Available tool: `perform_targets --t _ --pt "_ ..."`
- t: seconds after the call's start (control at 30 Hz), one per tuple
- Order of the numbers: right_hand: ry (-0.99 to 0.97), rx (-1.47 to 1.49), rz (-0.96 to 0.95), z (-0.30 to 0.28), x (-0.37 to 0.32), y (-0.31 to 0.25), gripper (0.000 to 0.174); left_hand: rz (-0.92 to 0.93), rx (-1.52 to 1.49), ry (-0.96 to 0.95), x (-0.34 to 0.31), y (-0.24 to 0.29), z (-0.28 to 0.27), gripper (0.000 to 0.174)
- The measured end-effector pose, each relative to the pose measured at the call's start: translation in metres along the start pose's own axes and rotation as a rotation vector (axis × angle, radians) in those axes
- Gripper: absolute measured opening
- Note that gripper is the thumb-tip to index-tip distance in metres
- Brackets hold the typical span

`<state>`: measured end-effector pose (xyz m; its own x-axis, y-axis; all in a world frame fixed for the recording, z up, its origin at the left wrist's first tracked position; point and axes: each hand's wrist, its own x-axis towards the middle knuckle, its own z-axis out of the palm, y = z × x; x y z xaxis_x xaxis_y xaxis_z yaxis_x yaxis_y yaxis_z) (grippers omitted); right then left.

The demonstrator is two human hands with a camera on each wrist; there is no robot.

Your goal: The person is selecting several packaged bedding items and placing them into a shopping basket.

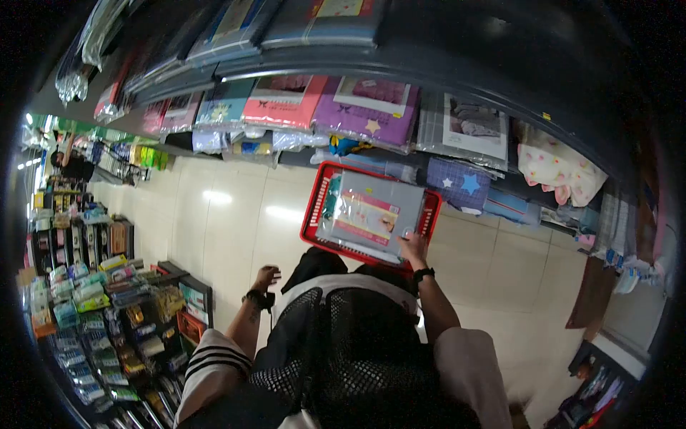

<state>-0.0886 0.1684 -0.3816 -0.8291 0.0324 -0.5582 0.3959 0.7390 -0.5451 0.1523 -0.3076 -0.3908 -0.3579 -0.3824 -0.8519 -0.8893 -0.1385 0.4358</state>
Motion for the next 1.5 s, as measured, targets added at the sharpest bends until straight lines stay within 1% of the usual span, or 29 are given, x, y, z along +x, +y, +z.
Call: perform_targets --t 0.07,0.17,0.2,0.23,0.27,0.37,0.4,0.43,0.47,0.5,0.57,0.6,0.63,0.67,0.7,0.73,0.77,0.8,0.87,0.9,0.97,1.1,1.13,1.17,1.23,1.3,1.43,1.47,1.5 --pt "-0.04 -0.011 0.018 0.002 0.008 0.008 0.049 0.141 0.119 -0.002 -0.02 0.033 0.017 0.031" --pt "-0.033 -0.057 0.004 0.0 0.007 0.006 0.047 0.546 0.24 -0.068 -0.044 0.082 0.035 0.021" --pt "-0.057 -0.028 0.039 -0.003 0.005 0.002 0.045 0.582 0.324 -0.11 -0.068 0.113 0.042 0.017" --pt "-0.079 0.002 0.076 -0.004 0.003 -0.004 0.044 0.644 0.315 -0.223 -0.09 0.138 0.048 0.012" --pt "-0.03 -0.002 0.01 0.01 0.014 0.014 0.043 0.709 0.31 -0.338 -0.114 0.164 0.055 0.007" --pt "-0.013 -0.008 -0.024 0.0 -0.003 -0.004 0.031 0.693 0.163 -0.753 -0.212 0.24 0.071 0.011" --pt "-0.015 0.002 -0.047 -0.002 -0.007 -0.009 0.029 0.911 0.252 -0.864 -0.238 0.258 0.073 0.015" --pt "-0.032 0.109 0.003 0.007 -0.003 0.0 0.031 0.966 0.332 -1.006 -0.267 0.28 0.071 0.023" --pt "-0.009 0.032 -0.006 0.018 0.008 0.012 0.032 1.127 0.315 -1.154 -0.283 0.292 0.071 0.03" --pt "0.016 -0.045 -0.013 0.025 0.015 0.019 0.033 1.178 0.28 -1.322 -0.3 0.302 0.07 0.041" --pt "0.021 0.094 0.087 0.024 0.009 0.015 0.037 1.107 0.258 -1.545 -0.319 0.304 0.061 0.048" --pt "0.163 -0.013 0.084 0.024 0.006 0.012 0.043 1.141 0.25 -1.588 -0.319 0.3 0.061 0.043" --pt "0.179 -0.011 0.076 0.024 0.006 0.007 0.043 1.174 0.244 -1.631 -0.319 0.297 0.06 0.039" --pt "0.285 -0.136 0.138 0.024 0.008 0.0 0.05 1.192 0.251 -1.633 -0.315 0.292 0.054 0.039" --pt "0.393 -0.262 0.202 0.022 0.012 -0.007 0.058 1.182 0.228 -1.645 -0.309 0.287 0.049 0.032" --pt "0.411 -0.267 0.194 0.014 0.017 -0.018 0.058 1.174 0.2 -1.656 -0.305 0.284 0.045 0.025" --pt "0.484 -0.237 -0.091 0.001 0.019 -0.035 0.054 1.196 0.195 -1.658 -0.303 0.283 0.04 0.025" --pt "0.547 -0.207 -0.379 -0.013 0.022 -0.052 0.049 1.196 0.18 -1.622 -0.3 0.282 0.036 0.022" --pt "0.479 0.158 -0.457 -0.063 -0.001 -0.149 0.037 1.171 0.168 -1.549 -0.299 0.284 0.022 0.02" --pt "0.508 0.223 -0.555 -0.089 -0.025 -0.203 0.034 1.192 0.163 -1.547 -0.296 0.286 0.016 0.02" --pt "0.557 0.402 -0.728 -0.127 -0.043 -0.275 0.026 1.336 0.119 -1.398 -0.292 0.289 0.005 0.02" --pt "0.84 0.199 -0.869 -0.192 -0.029 -0.369 0.024 1.393 0.091 -1.384 -0.287 0.283 -0.015 0.019" --pt "0.836 0.203 -0.811 -0.204 -0.017 -0.386 0.028 1.298 0.145 -1.428 -0.286 0.279 -0.022 0.019" --pt "0.83 0.061 -0.717 -0.218 -0.005 -0.399 0.044 1.311 0.126 -1.416 -0.283 0.277 -0.027 0.019" --pt "0.886 -0.207 -0.636 -0.236 0.037 -0.412 0.07 1.296 0.18 -1.24 -0.272 0.27 -0.037 0.021" --pt "0.518 -0.176 -0.441 -0.244 0.045 -0.439 0.089 1.315 0.312 -0.891 -0.248 0.259 -0.054 0.031" --pt "0.502 -0.148 -0.301 -0.236 0.064 -0.466 0.094 1.116 0.603 -0.07 -0.184 0.215 -0.074 0.038" --pt "0.492 -0.158 -0.307 -0.232 0.065 -0.47 0.094 1.132 0.623 0.068 -0.175 0.205 -0.079 0.039" --pt "0.537 -0.137 -0.303 -0.228 0.065 -0.473 0.093 1.122 0.613 0.07 -0.166 0.196 -0.082 0.039"
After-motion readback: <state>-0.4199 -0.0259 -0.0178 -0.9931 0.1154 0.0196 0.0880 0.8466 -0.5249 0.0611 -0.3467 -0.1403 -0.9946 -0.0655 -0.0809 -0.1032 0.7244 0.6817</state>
